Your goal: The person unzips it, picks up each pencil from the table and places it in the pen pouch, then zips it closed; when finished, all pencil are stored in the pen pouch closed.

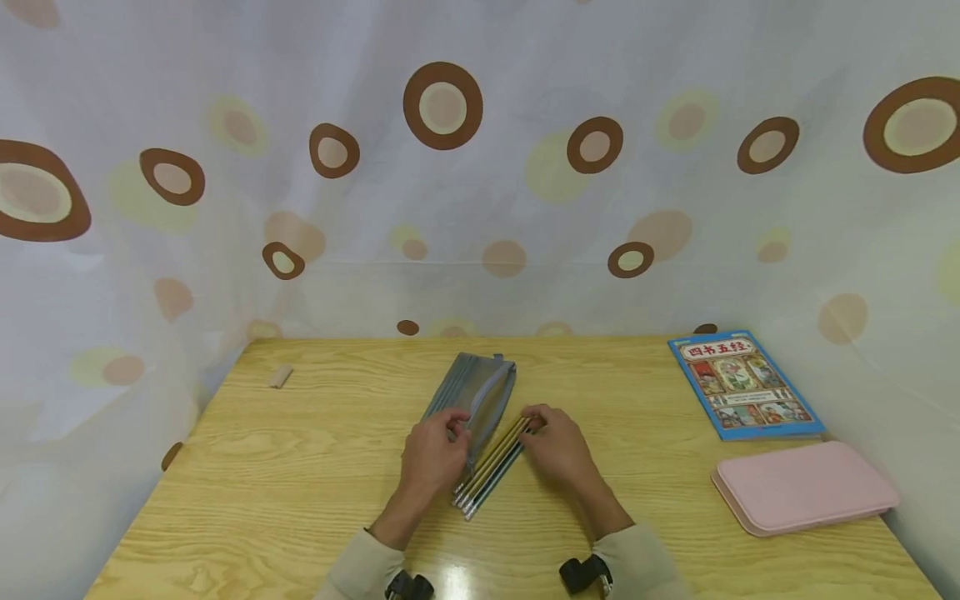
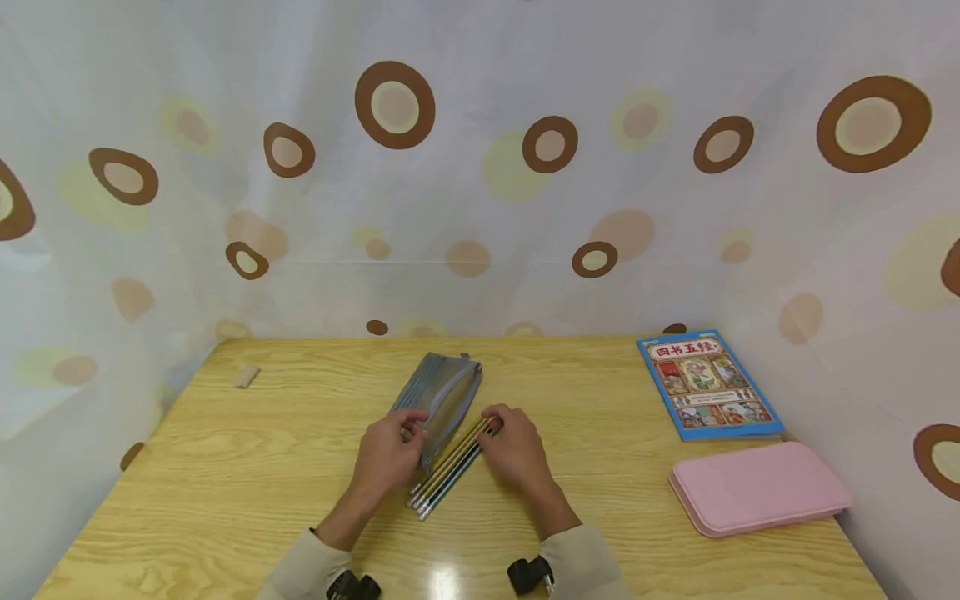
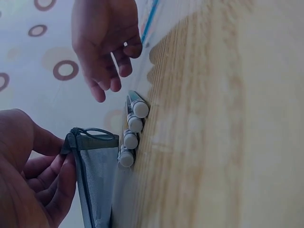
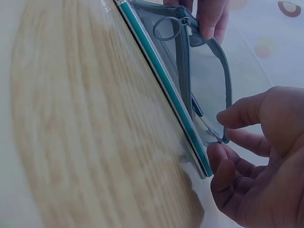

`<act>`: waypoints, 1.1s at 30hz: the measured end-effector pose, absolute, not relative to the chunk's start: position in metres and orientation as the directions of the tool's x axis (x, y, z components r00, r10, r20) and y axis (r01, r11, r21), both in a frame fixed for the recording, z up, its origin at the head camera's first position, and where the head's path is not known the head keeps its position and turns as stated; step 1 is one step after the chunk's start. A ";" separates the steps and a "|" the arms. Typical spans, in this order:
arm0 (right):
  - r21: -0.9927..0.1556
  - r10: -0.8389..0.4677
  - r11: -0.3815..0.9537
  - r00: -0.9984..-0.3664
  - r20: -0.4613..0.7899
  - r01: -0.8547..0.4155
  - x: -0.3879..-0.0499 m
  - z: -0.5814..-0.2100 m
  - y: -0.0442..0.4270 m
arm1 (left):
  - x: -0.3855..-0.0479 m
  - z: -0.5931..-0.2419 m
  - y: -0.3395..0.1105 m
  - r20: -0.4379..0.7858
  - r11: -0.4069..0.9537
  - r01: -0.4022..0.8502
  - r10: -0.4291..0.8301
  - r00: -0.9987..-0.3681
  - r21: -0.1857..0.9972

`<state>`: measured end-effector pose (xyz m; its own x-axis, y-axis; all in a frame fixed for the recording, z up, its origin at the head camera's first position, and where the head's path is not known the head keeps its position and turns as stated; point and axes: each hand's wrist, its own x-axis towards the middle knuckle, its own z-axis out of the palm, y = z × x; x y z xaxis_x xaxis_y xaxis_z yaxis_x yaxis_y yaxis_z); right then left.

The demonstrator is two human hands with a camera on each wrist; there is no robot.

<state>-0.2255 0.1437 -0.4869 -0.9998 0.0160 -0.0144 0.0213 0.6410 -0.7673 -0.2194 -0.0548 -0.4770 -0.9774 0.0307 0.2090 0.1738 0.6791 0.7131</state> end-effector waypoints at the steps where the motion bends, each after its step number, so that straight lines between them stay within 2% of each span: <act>1: -0.758 0.013 0.652 -1.000 -0.006 0.013 -0.224 -0.487 0.143 | -0.219 -0.477 -0.055 0.207 0.677 0.172 0.030 -0.978 0.715; 12: -0.681 0.019 0.732 -1.000 0.016 0.003 -0.215 -0.489 0.140 | -0.219 -0.477 -0.057 0.198 0.666 0.166 0.029 -0.980 0.727; 20: -0.637 0.044 0.770 -0.999 -0.004 0.037 -0.215 -0.493 0.139 | -0.220 -0.478 -0.057 0.174 0.673 0.138 0.014 -0.985 0.727; 33: -0.543 0.097 0.833 -0.995 -0.037 0.102 -0.213 -0.491 0.133 | -0.221 -0.480 -0.057 0.195 0.677 0.164 0.031 -0.980 0.718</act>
